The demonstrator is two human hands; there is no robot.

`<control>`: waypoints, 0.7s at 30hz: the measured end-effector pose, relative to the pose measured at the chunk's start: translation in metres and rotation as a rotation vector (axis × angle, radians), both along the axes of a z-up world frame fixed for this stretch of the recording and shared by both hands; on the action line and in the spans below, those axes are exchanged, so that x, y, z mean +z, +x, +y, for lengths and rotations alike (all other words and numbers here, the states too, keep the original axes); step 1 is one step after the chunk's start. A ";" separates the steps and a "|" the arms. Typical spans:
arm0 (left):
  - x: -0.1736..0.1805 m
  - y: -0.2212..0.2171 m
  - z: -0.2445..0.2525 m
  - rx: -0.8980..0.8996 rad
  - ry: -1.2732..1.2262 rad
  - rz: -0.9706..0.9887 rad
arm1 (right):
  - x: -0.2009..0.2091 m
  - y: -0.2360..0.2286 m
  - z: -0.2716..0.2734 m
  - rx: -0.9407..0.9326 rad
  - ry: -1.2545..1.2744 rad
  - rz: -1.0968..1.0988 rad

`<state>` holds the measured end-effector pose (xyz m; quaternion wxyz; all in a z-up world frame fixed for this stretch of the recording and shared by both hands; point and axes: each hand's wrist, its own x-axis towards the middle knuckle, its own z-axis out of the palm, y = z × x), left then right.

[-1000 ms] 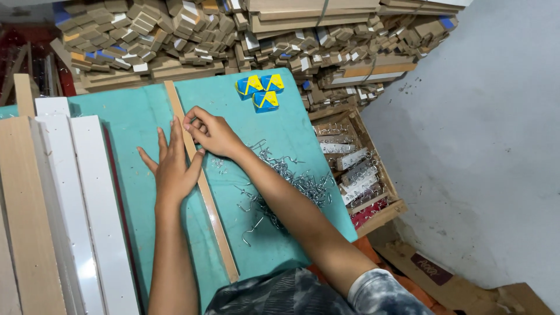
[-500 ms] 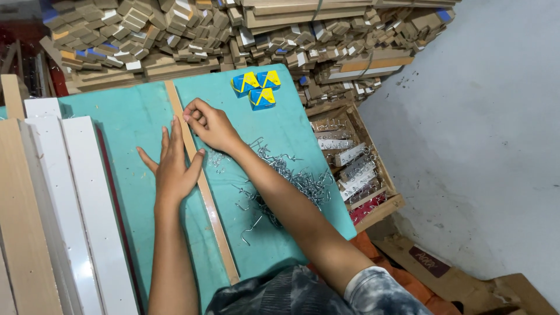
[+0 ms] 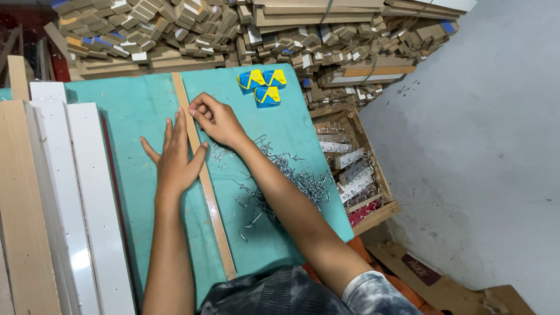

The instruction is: Attaching metal hooks onto wooden and plastic strips by sliding them into place

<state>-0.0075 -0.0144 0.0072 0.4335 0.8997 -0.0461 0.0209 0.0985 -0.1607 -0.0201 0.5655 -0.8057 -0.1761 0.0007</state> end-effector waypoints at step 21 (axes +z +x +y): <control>-0.001 -0.001 -0.001 0.019 0.011 -0.038 | -0.002 0.009 0.023 -0.155 -0.170 -0.331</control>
